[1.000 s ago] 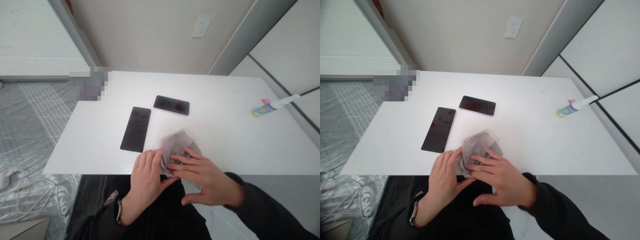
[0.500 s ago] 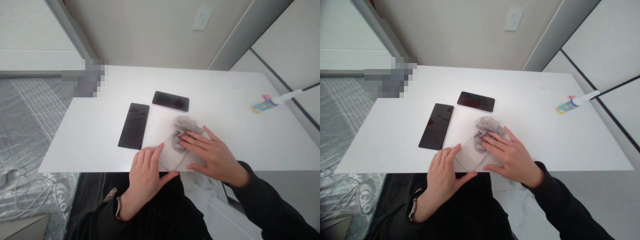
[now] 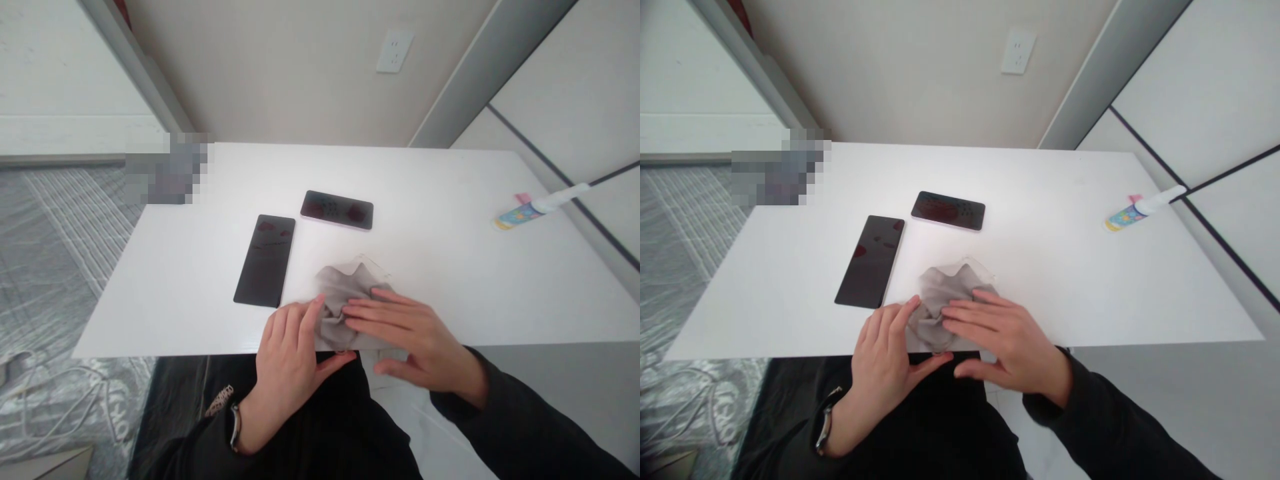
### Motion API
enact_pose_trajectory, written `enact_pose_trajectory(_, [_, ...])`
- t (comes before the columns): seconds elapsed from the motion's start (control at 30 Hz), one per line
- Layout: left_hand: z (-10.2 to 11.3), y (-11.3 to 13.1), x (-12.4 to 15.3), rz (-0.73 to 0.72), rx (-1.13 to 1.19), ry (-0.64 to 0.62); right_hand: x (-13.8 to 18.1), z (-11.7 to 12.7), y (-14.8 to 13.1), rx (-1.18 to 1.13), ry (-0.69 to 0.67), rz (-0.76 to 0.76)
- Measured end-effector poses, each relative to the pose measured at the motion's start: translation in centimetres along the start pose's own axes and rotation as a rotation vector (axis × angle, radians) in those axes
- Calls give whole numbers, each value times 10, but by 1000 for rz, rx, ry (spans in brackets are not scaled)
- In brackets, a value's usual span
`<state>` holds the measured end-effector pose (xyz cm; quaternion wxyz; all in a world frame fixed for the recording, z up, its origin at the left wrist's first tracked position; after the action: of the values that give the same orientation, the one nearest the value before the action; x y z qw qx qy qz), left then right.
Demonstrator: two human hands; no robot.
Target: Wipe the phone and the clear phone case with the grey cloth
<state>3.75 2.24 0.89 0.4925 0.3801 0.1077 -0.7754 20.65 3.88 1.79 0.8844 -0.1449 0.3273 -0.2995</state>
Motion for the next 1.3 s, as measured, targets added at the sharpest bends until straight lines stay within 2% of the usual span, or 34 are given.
enact_pose_trajectory(0.07, [0,0,-1,4,6,10,1,4,9,40,27,-12])
enact_pose_trajectory(0.17, [0,1,-2,-2,3,15,1,1,19,110,-21,7])
enact_pose_trajectory(0.3, [1,1,-2,-7,-20,23,-4,-4,19,295,-11,-78])
enact_pose_trajectory(0.43, [0,1,-2,-13,-19,3,-4,-16,-4,184,-105,52])
enact_pose_trajectory(0.6, [1,1,-1,-5,-16,20,-3,-10,7,291,-29,-61])
enact_pose_trajectory(0.7, [0,2,0,-22,-14,7,-1,-17,-1,193,-88,12])
enact_pose_trajectory(0.87, [1,1,-2,-6,-30,29,-2,-18,1,240,-103,-61])
enact_pose_trajectory(1.0, [0,3,-2,-18,-28,19,-4,-20,-4,155,-150,17])
enact_pose_trajectory(1.13, [1,2,-2,-11,-48,25,-8,-17,4,270,-76,-67])
enact_pose_trajectory(1.23, [0,3,-2,-24,-35,14,-5,-22,-6,152,-95,-7])
enact_pose_trajectory(1.3, [1,2,-2,-19,-34,14,-2,-16,-9,38,-45,3])
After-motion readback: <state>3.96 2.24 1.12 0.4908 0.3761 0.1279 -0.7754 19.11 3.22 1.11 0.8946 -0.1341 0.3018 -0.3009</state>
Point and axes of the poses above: each hand's wrist, its own x-axis away from the middle knuckle, its own z-axis out of the back of the hand, y = z × x, the point moved 6 cm from there along -x, towards the middle knuckle, and after that the axes turned 14 degrees about y, right-handed, at the moved point
